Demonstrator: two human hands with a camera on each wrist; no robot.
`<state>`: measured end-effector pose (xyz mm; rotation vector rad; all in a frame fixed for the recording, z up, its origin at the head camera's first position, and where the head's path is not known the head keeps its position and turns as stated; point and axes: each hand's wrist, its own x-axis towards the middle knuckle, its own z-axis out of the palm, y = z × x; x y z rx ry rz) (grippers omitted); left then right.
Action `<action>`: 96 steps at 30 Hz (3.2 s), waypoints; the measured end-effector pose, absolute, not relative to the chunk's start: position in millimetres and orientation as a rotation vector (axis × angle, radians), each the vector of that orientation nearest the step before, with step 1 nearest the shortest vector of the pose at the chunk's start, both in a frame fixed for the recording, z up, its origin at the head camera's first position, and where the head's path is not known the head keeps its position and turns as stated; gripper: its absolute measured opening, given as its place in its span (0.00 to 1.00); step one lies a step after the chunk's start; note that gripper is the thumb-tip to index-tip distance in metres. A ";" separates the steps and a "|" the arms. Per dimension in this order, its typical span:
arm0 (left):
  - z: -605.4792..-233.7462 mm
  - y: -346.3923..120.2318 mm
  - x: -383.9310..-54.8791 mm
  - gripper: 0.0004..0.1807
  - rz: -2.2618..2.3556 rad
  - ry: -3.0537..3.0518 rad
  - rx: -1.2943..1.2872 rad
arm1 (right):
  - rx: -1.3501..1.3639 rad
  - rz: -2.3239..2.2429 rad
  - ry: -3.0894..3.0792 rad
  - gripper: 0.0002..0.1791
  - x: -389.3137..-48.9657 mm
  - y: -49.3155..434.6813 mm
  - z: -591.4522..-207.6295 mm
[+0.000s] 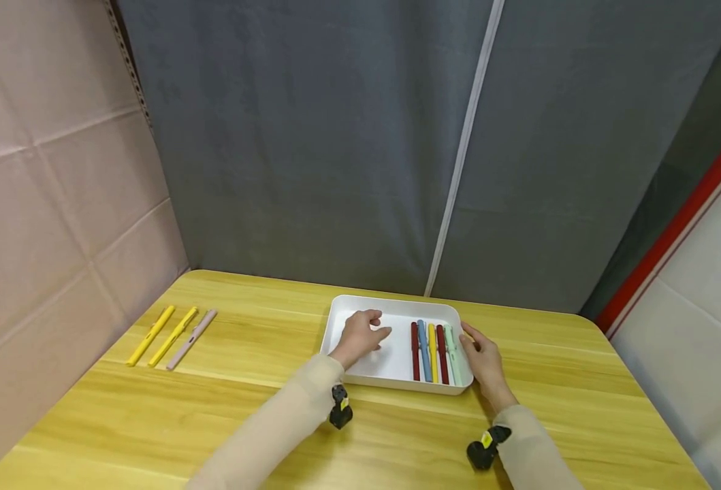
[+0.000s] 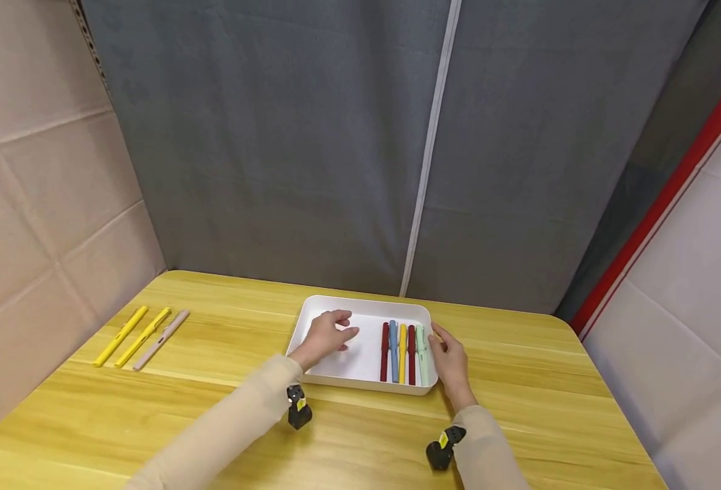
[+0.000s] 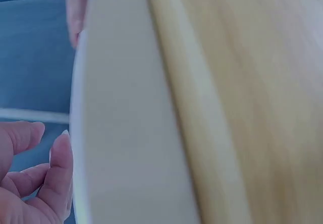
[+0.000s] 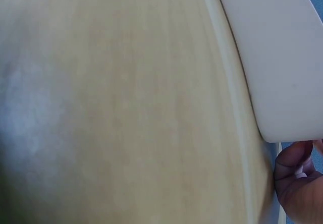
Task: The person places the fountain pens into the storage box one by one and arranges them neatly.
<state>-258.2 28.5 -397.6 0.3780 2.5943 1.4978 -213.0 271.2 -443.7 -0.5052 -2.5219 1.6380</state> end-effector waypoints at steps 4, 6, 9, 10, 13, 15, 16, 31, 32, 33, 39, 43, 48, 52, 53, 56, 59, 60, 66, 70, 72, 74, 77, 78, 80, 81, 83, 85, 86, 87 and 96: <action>-388.4 3.8 -261.3 0.26 1.590 2.546 0.351 | -0.496 1.626 -2.525 0.25 -213.8 272.5 -444.3; -384.7 -9.2 -262.2 0.25 1.635 2.525 0.322 | -0.486 1.622 -2.522 0.25 -214.2 272.7 -444.9; -379.9 -28.1 -262.0 0.25 1.691 2.498 0.259 | -0.477 1.610 -2.508 0.26 -213.7 271.3 -444.6; -379.0 -34.1 -262.0 0.25 1.699 2.504 0.250 | -0.484 1.596 -2.496 0.25 -213.4 270.5 -444.5; -377.3 -51.1 -261.9 0.25 1.710 2.515 0.214 | -0.490 1.593 -2.482 0.25 -212.3 269.3 -443.6; -377.4 -61.9 -262.0 0.25 1.709 2.525 0.198 | -0.496 1.596 -2.492 0.25 -211.7 269.8 -443.4; -377.5 -67.0 -262.1 0.25 1.709 2.530 0.196 | -0.500 1.596 -2.499 0.25 -211.6 270.4 -443.3; -385.7 -124.5 -258.9 0.25 1.639 2.578 0.212 | -0.498 1.589 -2.527 0.25 -211.7 275.3 -443.8; -386.0 -126.8 -258.6 0.26 1.635 2.580 0.220 | -0.498 1.589 -2.526 0.25 -211.5 275.3 -443.6; -386.3 -129.0 -258.3 0.26 1.630 2.582 0.226 | -0.500 1.590 -2.527 0.25 -211.6 275.5 -443.7; -389.7 -143.3 -257.7 0.26 1.601 2.584 0.219 | -0.503 1.595 -2.531 0.25 -210.6 277.3 -444.1; -391.5 -155.3 -259.9 0.26 1.571 2.607 0.204 | -0.497 1.592 -2.525 0.26 -210.0 278.4 -443.6; -394.2 -170.2 -264.3 0.26 1.530 2.643 0.167 | -0.506 1.601 -2.515 0.25 -208.3 279.2 -440.7; -396.2 -182.6 -266.8 0.26 1.512 2.674 0.138 | -0.508 1.605 -2.521 0.25 -207.0 279.8 -439.5; -396.4 -185.7 -267.0 0.26 1.508 2.684 0.129 | -0.508 1.606 -2.521 0.25 -207.0 280.1 -439.7; -396.6 -194.7 -266.8 0.27 1.478 2.720 0.120 | -0.511 1.607 -2.522 0.26 -206.6 280.4 -439.7; -396.5 -203.3 -265.9 0.28 1.450 2.743 0.103 | -0.503 1.606 -2.521 0.25 -206.7 280.8 -440.3; -396.7 -206.2 -265.9 0.28 1.444 2.749 0.099 | -0.501 1.604 -2.521 0.25 -206.7 280.9 -440.4; -397.8 -221.9 -267.2 0.28 1.425 2.800 0.078 | -0.504 1.600 -2.522 0.26 -207.4 281.4 -440.9; -398.6 -230.6 -267.9 0.28 1.380 2.867 0.039 | -0.502 1.592 -2.520 0.25 -207.8 281.8 -440.9; -399.2 -234.4 -267.5 0.27 1.358 2.898 0.020 | -0.500 1.590 -2.522 0.25 -207.7 281.7 -440.5; -399.6 -237.8 -266.9 0.27 1.329 2.930 0.006 | -0.502 1.589 -2.523 0.25 -207.6 282.0 -440.4; -399.7 -242.2 -266.4 0.26 1.302 2.972 -0.008 | -0.505 1.591 -2.526 0.25 -207.1 282.2 -440.3; -399.3 -243.4 -266.1 0.26 1.294 2.982 -0.015 | -0.507 1.591 -2.529 0.25 -206.8 282.1 -440.2; -398.3 -245.8 -265.6 0.27 1.288 2.989 -0.032 | -0.509 1.595 -2.529 0.25 -206.2 281.8 -439.9; -397.5 -246.9 -265.2 0.27 1.288 2.988 -0.040 | -0.510 1.595 -2.530 0.25 -205.9 281.7 -439.8; -395.9 -249.3 -264.8 0.29 1.283 2.983 -0.053 | -0.510 1.597 -2.533 0.25 -205.5 281.5 -439.8; -394.6 -251.9 -264.6 0.30 1.274 2.974 -0.055 | -0.512 1.602 -2.534 0.25 -204.9 281.2 -439.4; -394.4 -253.6 -264.8 0.30 1.268 2.975 -0.050 | -0.513 1.604 -2.533 0.25 -204.8 281.0 -439.2; -394.2 -254.9 -265.0 0.31 1.261 2.979 -0.046 | -0.515 1.605 -2.534 0.25 -204.7 281.0 -439.0; -398.6 -265.2 -267.6 0.31 1.284 2.905 0.003 | -0.530 1.610 -2.533 0.25 -204.1 282.6 -439.3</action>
